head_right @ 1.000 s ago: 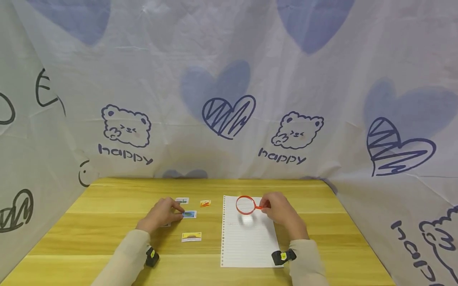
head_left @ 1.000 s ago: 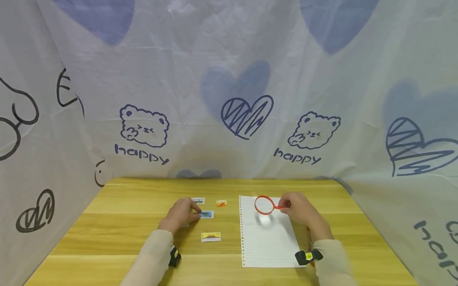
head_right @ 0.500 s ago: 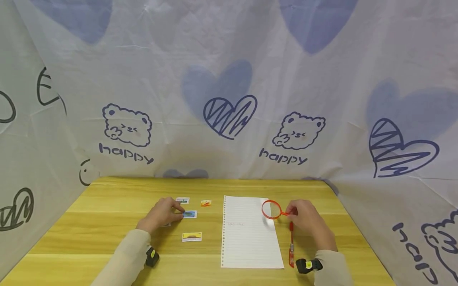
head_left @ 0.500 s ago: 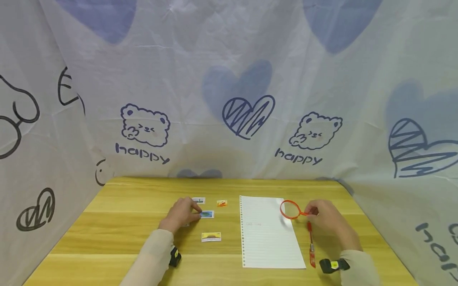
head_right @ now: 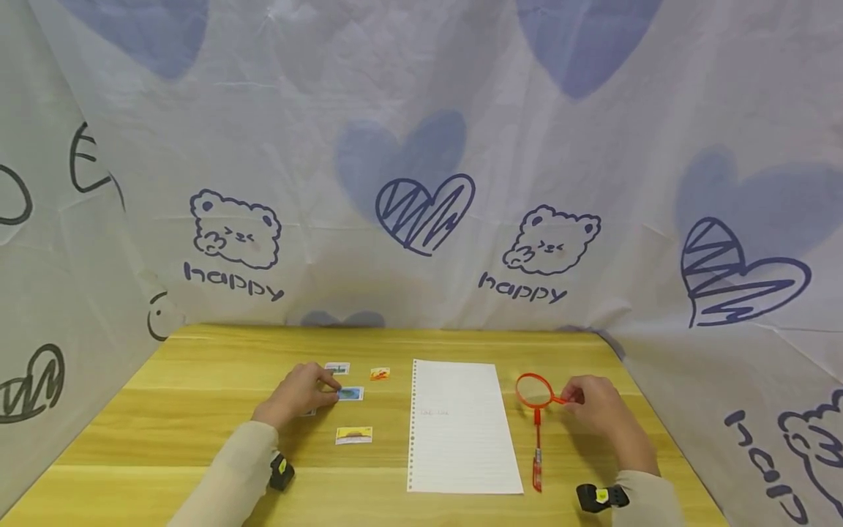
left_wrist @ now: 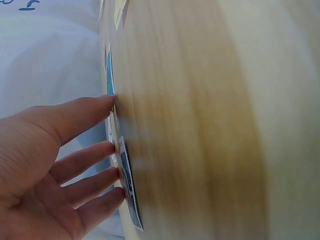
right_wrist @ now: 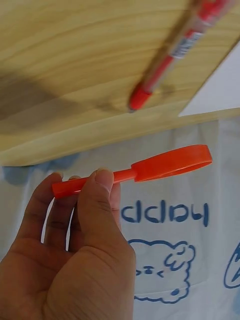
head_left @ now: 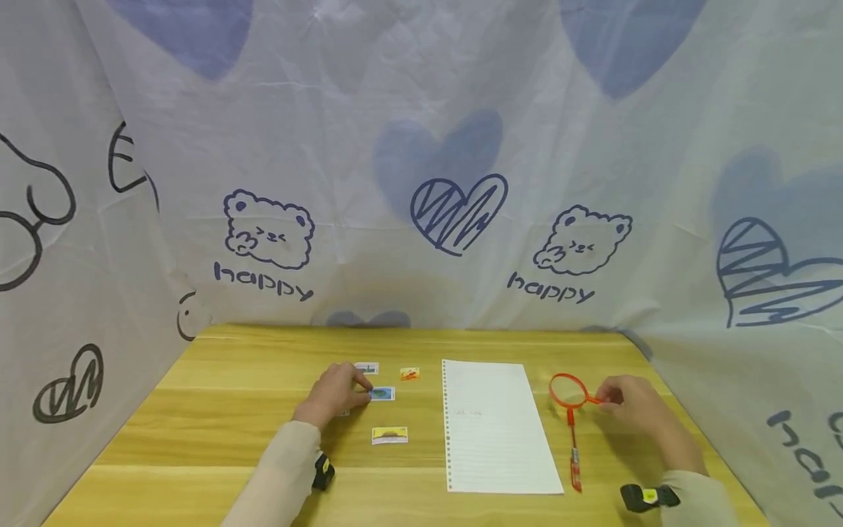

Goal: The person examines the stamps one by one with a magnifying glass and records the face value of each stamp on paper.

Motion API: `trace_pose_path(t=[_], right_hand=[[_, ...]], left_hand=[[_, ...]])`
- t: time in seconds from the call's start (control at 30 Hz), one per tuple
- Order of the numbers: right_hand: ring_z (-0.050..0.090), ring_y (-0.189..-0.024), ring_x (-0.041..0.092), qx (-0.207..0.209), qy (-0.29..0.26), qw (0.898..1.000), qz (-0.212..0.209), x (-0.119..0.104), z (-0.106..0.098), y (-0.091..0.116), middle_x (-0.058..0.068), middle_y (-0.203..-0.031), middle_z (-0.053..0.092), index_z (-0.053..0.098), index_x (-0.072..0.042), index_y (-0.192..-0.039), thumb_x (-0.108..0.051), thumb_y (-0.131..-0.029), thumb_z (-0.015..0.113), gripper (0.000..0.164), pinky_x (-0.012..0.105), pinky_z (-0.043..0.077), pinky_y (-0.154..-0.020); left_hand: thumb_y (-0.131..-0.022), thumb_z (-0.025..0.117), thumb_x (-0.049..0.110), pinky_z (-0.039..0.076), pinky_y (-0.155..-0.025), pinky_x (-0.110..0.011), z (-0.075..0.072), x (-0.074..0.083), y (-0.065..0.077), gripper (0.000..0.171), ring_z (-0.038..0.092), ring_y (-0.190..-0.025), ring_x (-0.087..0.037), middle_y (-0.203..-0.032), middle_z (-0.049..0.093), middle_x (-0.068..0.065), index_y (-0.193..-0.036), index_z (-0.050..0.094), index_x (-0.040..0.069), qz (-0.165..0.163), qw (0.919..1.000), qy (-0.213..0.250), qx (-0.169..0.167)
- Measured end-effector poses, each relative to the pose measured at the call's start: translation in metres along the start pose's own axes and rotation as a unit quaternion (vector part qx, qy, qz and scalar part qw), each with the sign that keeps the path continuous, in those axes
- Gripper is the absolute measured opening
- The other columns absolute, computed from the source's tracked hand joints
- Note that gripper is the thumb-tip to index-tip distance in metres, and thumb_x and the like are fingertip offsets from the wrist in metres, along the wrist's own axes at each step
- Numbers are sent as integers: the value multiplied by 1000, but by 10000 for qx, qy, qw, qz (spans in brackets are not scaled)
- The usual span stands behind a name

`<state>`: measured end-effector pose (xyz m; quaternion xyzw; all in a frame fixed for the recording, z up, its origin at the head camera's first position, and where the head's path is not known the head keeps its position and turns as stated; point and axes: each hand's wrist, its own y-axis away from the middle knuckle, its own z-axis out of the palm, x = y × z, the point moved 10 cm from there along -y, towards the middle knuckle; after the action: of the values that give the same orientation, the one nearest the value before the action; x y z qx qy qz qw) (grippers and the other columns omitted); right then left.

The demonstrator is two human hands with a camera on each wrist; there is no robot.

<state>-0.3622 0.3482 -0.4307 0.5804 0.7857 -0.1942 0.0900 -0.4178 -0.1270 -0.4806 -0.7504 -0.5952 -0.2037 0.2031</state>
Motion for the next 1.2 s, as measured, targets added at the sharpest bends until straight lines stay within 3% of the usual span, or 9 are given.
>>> trace_pose_path(t=[0.3,0.57,0.87,1.2], right_hand=[[59,-72,7,60,130,9996,227,26,-14,14,1,-79,70,70,-5,-82,2,-84,76,9,26,51,-65],[55,-70,0,11,152,9995,278,44,-16,22,1,-78,70,70,-5,-80,2,-82,75,8,25,50,-64],[58,-71,9,80,201,9975,673,64,-17,32,4,-77,70,71,-3,-80,-1,-79,79,8,27,49,-64],[59,-73,14,-108,172,9943,1048,86,-11,38,5,-77,69,70,-2,-81,-2,-80,77,6,30,49,-65]], left_hand=[[-87,82,12,55,-103,-56,-1,6,-1,10,68,-119,-38,-117,77,-11,-98,83,11,47,10000,0,-3],[-88,81,11,55,-103,-55,0,3,1,10,67,-120,-38,-117,77,-12,-98,83,11,19,10000,-37,-43],[-87,82,12,55,-102,-56,-2,3,1,10,68,-118,-39,-116,77,-12,-97,82,11,100,9999,-42,-22],[-87,82,13,55,-103,-56,0,1,-1,11,68,-119,-38,-117,77,-11,-98,83,11,43,10000,-59,-42]])
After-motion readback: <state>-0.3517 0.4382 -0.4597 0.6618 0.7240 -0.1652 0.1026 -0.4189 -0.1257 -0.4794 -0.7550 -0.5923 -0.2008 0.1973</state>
